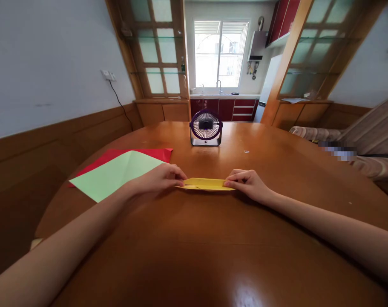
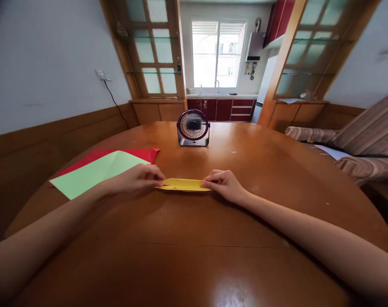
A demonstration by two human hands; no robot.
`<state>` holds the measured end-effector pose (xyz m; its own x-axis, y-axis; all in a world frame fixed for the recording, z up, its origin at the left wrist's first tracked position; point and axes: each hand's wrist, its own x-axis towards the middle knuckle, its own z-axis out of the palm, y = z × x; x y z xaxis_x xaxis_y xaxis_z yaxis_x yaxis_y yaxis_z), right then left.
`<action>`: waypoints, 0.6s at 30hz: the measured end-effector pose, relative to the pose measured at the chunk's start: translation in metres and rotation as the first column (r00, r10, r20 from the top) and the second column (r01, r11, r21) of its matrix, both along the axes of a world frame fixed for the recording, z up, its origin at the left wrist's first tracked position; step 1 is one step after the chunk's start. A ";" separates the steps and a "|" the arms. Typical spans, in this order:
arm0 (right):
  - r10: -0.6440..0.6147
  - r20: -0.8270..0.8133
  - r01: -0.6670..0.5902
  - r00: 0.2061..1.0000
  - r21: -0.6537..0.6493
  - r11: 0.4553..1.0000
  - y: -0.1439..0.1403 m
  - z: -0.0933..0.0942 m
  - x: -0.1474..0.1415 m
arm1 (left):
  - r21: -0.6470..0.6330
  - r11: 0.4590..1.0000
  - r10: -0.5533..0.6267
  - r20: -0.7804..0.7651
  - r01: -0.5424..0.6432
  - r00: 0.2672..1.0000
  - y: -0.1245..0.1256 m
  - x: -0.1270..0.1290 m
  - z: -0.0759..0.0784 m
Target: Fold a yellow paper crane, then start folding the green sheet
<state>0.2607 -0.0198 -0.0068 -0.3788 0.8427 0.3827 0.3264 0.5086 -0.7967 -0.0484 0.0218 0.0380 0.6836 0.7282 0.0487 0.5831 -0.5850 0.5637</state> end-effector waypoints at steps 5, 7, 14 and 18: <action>-0.015 -0.002 0.015 1.000 -0.005 1.000 0.001 0.000 0.000 | -0.024 0.999 0.021 0.013 -0.021 1.000 0.002 -0.003 0.003; -0.022 0.000 0.022 1.000 -0.002 1.000 0.000 0.001 -0.001 | -0.010 0.998 0.061 0.014 -0.061 0.998 0.004 -0.003 0.004; -0.022 0.008 0.022 1.000 0.026 0.999 0.000 0.001 -0.001 | 0.058 0.997 0.061 -0.021 -0.059 0.998 0.007 -0.004 0.006; -0.035 -0.002 0.035 0.999 0.063 0.997 0.000 0.000 -0.003 | 0.120 0.992 0.027 -0.046 -0.022 0.999 0.009 -0.003 0.005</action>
<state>0.2578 -0.0202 -0.0063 -0.3491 0.8296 0.4357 0.3440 0.5459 -0.7640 -0.0519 0.0307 0.0433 0.6692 0.7357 0.1044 0.6227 -0.6319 0.4615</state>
